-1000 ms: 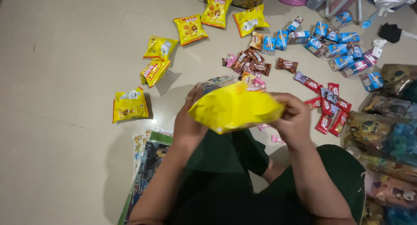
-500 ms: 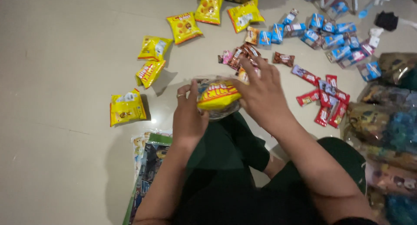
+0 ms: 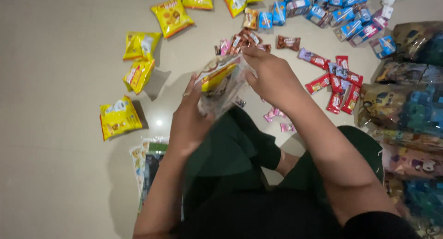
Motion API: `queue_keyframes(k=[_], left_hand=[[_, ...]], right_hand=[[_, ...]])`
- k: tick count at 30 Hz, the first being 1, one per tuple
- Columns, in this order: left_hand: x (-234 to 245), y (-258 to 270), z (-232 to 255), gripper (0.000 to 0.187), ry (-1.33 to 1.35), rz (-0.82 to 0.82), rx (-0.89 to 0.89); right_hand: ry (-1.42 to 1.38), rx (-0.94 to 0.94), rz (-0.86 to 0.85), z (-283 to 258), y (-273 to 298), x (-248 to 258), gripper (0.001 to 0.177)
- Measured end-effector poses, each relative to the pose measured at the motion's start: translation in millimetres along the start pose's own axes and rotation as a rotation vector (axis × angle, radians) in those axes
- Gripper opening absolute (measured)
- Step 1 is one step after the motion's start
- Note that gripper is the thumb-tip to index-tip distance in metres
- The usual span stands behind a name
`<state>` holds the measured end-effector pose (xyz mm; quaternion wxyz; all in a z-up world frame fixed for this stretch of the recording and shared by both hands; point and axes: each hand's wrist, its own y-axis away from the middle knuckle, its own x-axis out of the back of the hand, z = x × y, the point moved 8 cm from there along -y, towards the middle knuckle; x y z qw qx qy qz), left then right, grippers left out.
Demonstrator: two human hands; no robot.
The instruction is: Packaging various snacks and candies into a larger plastic bag.
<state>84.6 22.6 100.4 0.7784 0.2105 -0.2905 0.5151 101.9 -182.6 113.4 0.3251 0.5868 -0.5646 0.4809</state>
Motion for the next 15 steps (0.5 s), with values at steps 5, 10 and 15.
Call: queue_keyframes(k=[5, 10, 15], left_hand=[[-1.7, -5.1, -26.4, 0.084, 0.020, 0.032, -0.047], [-10.9, 3.1, -32.9, 0.083, 0.100, 0.031, -0.032], [-23.4, 16.6, -28.8, 0.073, 0.015, 0.288, -0.385]], right_hand=[[-0.394, -0.042, 0.094, -6.4, 22.6, 63.3, 0.059], [-0.550, -0.469, 0.360, 129.9, 11.7, -28.0, 0.028], [-0.256, -0.083, 0.020, 232.9, -22.6, -318.7, 0.023]])
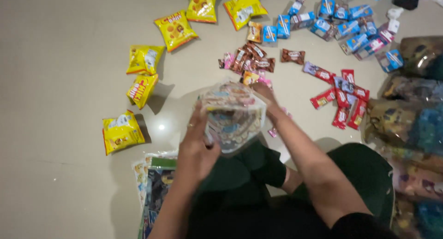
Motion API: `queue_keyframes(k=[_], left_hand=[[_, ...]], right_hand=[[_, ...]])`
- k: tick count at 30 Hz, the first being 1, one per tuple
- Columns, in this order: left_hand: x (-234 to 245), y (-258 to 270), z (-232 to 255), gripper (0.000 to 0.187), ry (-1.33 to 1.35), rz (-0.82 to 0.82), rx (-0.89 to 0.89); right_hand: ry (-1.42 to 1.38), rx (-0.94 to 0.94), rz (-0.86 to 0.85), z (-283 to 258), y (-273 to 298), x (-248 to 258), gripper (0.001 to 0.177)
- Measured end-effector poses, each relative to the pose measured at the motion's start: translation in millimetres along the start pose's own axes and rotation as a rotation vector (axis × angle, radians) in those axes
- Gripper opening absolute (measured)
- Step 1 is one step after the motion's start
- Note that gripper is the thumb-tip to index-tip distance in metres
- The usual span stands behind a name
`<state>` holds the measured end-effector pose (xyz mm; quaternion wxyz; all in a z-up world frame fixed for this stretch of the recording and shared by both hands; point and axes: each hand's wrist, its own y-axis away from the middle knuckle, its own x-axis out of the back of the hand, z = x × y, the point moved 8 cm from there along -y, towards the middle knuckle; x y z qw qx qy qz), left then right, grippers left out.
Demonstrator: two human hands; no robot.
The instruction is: Packaging various snacks and candies into a larger plastic bag.
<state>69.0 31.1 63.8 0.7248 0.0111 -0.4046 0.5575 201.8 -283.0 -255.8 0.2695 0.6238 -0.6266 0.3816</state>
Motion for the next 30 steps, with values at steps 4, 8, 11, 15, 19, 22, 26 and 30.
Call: queue_keyframes(k=[4, 8, 11, 15, 19, 22, 26, 30], left_hand=[[9.6, -16.4, 7.0, 0.088, 0.056, -0.263, 0.376], [10.8, -21.1, 5.6, 0.088, 0.013, -0.396, 0.477], [10.7, -20.1, 3.9, 0.085, 0.017, -0.402, 0.494], [12.7, -24.1, 10.4, 0.077, 0.088, -0.388, 0.505], [10.7, -22.7, 3.6, 0.084, 0.106, -0.323, 0.455], [8.9, -26.2, 12.8, 0.084, 0.093, -0.250, 0.264], [18.9, -25.4, 11.9, 0.088, 0.067, -0.084, 0.217], [35.6, -29.1, 12.0, 0.094, 0.057, -0.068, 0.304]], right_hand=[[0.032, -0.070, -0.050, -21.5, -20.7, 2.5, 0.022], [0.079, -0.192, -0.099, -54.7, -36.8, 21.9, 0.023], [0.118, -0.313, -0.151, -80.7, -19.9, 47.0, 0.024], [-0.477, -0.684, 0.448, -90.9, 43.3, 130.1, 0.047], [-0.544, -0.307, 1.033, -166.2, 118.9, 253.4, 0.040], [-0.300, 0.047, 1.309, -253.6, 181.7, 319.1, 0.027], [-0.056, 0.421, 0.479, -309.0, 118.6, 275.7, 0.061], [-0.031, 0.218, 0.643, -243.1, 119.2, 307.3, 0.037]])
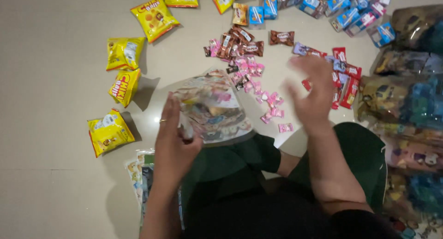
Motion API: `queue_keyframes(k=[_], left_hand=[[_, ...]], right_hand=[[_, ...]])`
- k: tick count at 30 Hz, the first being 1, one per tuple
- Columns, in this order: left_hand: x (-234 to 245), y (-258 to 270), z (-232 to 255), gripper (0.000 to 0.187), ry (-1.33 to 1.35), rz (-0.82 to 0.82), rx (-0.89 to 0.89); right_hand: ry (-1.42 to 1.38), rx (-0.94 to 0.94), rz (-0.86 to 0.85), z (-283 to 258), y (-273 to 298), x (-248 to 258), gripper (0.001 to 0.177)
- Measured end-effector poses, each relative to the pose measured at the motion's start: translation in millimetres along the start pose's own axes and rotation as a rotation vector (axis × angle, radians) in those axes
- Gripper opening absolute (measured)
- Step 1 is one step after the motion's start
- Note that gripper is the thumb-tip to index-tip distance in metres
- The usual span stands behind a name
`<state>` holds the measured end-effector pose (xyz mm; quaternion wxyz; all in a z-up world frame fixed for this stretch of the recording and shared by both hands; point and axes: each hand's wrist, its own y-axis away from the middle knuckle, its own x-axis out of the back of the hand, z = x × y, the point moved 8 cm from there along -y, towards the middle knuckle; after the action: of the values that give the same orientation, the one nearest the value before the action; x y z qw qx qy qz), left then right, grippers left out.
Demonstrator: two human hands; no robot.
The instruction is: Packaging various snacks and candies into a larger plastic bag.
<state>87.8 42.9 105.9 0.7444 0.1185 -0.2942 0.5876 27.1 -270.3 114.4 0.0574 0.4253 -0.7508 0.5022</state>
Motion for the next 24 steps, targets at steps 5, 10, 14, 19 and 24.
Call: queue_keyframes(k=[5, 10, 14, 19, 24], left_hand=[[9.0, 10.6, -15.1, 0.091, 0.011, 0.072, 0.064], [12.2, 13.3, -18.0, 0.092, 0.013, 0.054, 0.095], [14.6, 15.8, -20.3, 0.095, 0.031, 0.055, 0.118], [15.9, 17.7, -24.4, 0.095, -0.016, 0.036, 0.143], [2.7, 16.6, -32.3, 0.092, 0.036, -0.046, 0.166]], right_hand=[[0.342, -0.612, -0.519, 175.0, 117.9, -74.8, 0.025], [0.527, -0.955, -1.054, 279.9, 299.1, -160.8, 0.067], [0.538, -0.844, -0.793, 277.2, 288.7, -156.0, 0.042], [0.596, -0.629, -0.667, 219.3, 234.6, -162.9, 0.030], [0.337, -0.499, -0.855, 153.3, 199.7, -254.2, 0.038]])
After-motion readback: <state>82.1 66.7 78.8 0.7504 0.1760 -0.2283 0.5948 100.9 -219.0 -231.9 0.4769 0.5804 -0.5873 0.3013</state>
